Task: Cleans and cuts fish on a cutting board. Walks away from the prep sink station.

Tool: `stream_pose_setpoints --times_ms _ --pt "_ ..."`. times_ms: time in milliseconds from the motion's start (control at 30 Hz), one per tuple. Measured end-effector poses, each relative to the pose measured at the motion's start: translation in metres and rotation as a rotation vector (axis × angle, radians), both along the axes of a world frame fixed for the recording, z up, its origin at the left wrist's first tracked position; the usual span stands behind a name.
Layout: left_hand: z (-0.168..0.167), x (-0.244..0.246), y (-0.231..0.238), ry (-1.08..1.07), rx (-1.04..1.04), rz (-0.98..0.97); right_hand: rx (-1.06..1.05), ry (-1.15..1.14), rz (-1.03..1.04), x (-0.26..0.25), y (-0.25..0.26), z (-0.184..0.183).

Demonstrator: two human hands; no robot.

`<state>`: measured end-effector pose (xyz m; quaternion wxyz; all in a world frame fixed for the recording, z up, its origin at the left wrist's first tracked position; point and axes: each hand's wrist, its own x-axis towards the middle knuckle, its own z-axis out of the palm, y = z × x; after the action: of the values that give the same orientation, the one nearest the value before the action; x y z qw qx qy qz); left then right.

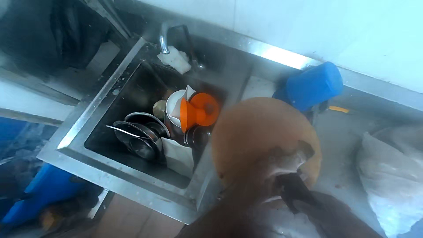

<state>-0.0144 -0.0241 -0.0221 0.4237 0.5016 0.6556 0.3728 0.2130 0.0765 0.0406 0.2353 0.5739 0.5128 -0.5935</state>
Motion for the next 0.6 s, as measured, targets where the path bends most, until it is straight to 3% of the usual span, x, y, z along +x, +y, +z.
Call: stream_pose_setpoints --times_ms 100,233,600 --pt "0.004 -0.016 0.004 -0.319 -0.283 0.094 -0.007 -0.013 0.040 -0.015 0.003 0.021" --pt "-0.001 -0.016 -0.002 -0.719 -0.283 0.165 -0.020 -0.099 0.098 -0.029 0.004 0.052" --pt "-0.003 -0.011 -0.002 -0.630 -0.237 0.224 -0.076 -0.160 0.193 -0.033 0.029 0.070"
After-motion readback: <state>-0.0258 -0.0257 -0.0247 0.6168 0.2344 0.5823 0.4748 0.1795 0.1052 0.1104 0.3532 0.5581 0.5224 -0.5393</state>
